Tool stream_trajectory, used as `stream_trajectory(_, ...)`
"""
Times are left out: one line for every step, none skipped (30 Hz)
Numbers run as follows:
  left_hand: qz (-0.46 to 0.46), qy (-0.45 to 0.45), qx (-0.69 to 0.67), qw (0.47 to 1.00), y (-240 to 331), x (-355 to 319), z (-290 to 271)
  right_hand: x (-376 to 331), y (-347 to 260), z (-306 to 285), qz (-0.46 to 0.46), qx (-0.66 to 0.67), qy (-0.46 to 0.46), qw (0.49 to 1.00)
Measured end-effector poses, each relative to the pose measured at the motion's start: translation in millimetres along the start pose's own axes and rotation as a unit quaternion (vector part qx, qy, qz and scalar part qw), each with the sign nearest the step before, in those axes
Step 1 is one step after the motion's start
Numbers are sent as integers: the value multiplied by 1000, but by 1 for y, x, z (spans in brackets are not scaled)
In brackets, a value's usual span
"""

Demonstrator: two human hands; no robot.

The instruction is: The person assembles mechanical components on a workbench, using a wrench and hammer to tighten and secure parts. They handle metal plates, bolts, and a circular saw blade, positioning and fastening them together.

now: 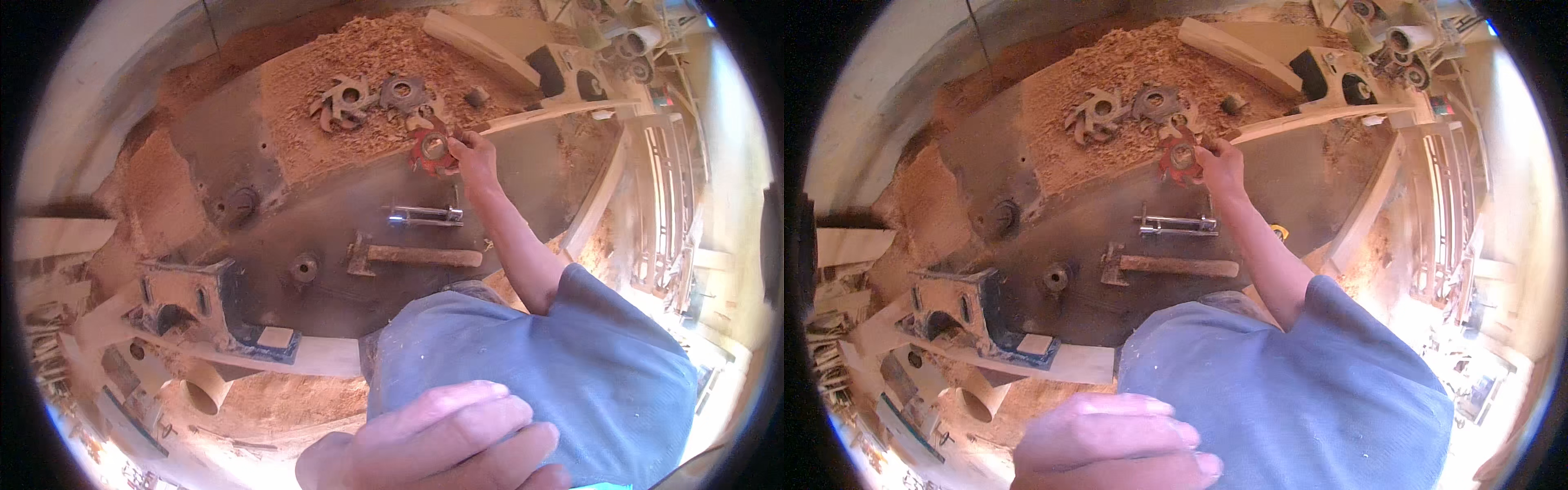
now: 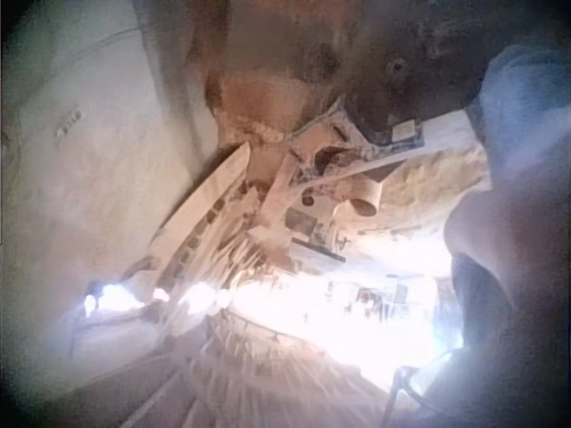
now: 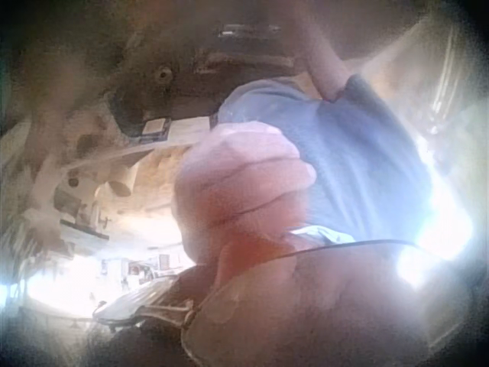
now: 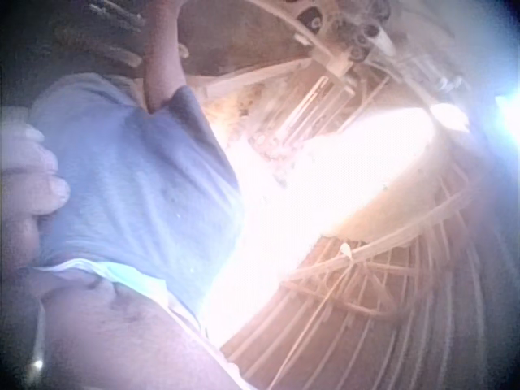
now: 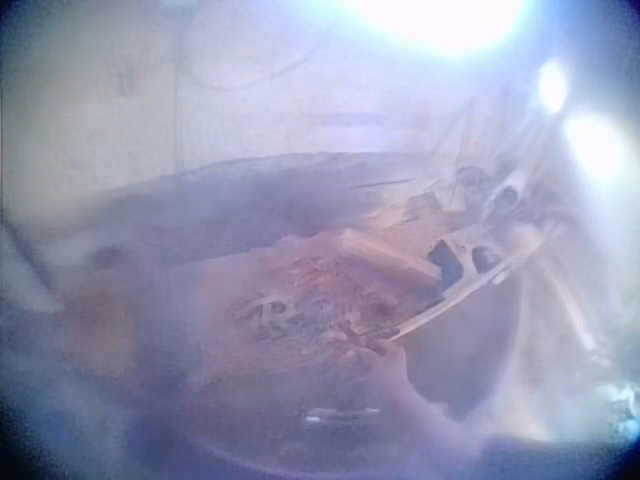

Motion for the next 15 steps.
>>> stream_trajectory(16,-10,8,1000,-2,0,-1,3,13,5,2,20,-9,1000)
stream_trajectory(32,-17,17,999,-3,-1,-1,6,16,6,-1,39,-15,999)
stream_trajectory(48,-24,25,998,-5,-1,0,10,19,9,0,12,-27,1000)
stream_trajectory(35,-30,42,998,-3,-6,-3,15,22,14,1,-15,-39,999)
stream_trajectory(-36,-79,55,995,-3,-7,-9,18,26,18,4,-41,-47,998)
stream_trajectory(-102,-116,90,984,11,-13,-13,7,10,37,13,-16,-68,997)
stream_trajectory(-224,-199,102,949,21,-6,-30,11,9,43,12,-28,-77,997)
stream_trajectory(-340,-278,112,891,22,-5,-46,17,7,49,11,-42,-87,995)
stream_trajectory(-249,-259,102,928,11,-1,-57,21,7,59,12,-52,-106,993)
stream_trajectory(-223,-163,163,947,-6,-11,-69,28,7,68,9,-86,-125,988)
stream_trajectory(-198,-65,217,954,-27,-23,-85,39,11,72,7,-120,-136,983)
stream_trajectory(-173,11,252,952,-57,-30,-100,55,14,58,6,-149,-122,981)
stream_trajectory(-183,118,282,934,-86,-53,-130,67,15,62,-27,-223,-122,967)
stream_trajectory(-224,144,313,912,-107,-73,-164,79,18,62,-59,-295,-120,946)
stream_trajectory(-284,177,348,876,-122,-88,-193,81,15,63,-104,-355,-110,922)
Point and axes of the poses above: each hand's wrist, its own x-axis towards the middle knuckle, its own z-axis out of the palm, y = z × x, the point moved 4 cm from there along x, towards the middle knuckle, and after that the axes turned 1 degree about z, right-handed, at the moved point
